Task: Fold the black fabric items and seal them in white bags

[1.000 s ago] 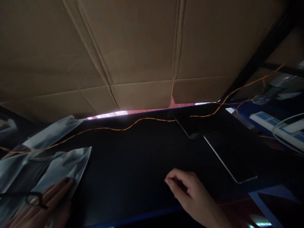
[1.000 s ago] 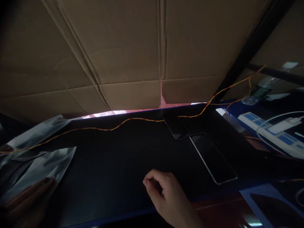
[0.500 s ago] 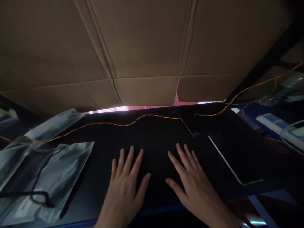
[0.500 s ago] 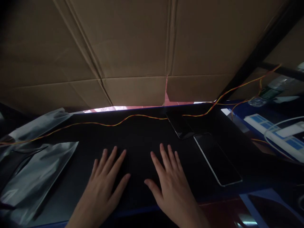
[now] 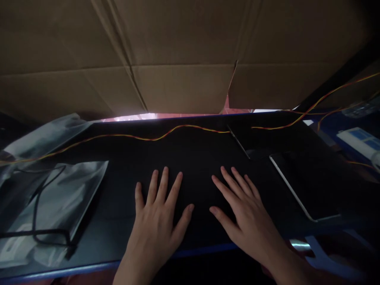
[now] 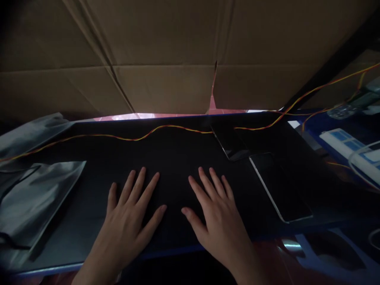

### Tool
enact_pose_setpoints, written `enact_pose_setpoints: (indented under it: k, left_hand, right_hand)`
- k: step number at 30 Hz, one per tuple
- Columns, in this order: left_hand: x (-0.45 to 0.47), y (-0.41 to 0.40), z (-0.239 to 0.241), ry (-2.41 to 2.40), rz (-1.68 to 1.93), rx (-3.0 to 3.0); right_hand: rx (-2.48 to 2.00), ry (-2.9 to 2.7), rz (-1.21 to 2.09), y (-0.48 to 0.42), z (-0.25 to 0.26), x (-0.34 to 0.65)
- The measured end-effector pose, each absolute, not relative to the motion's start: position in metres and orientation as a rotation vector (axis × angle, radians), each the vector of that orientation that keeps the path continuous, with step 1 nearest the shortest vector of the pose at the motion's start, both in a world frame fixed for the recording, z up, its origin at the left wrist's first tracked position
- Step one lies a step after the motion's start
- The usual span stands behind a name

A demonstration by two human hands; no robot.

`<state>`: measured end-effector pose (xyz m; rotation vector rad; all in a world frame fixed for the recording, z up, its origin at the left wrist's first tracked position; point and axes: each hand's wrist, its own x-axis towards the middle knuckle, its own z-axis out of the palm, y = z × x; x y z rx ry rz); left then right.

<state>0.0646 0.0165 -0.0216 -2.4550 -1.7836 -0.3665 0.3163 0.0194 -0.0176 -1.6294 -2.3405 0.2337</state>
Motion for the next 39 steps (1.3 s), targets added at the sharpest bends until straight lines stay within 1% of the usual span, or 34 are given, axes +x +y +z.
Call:
enact_pose_setpoints:
  k: [8, 34, 37, 39]
  left_hand:
    - [0.067, 0.016, -0.018, -1.832, -0.329, -2.475]
    - [0.066, 0.016, -0.025, -1.806, -0.44, -2.419]
    - [0.059, 0.015, -0.02, -1.809, -0.488, -2.483]
    - [0.039, 0.016, -0.012, -1.841, -0.601, -2.49]
  right_hand:
    - [-1.652, -2.265, 0.321, 0.019, -0.017, 0.316]
    - [-1.589, -2.299, 0.184, 0.02, -0.025, 0.317]
    - [-1.59, -2.293, 0.165, 0.02, -0.027, 0.318]
    - [-1.594, -2.291, 0.169, 0.02, -0.027, 0.319]
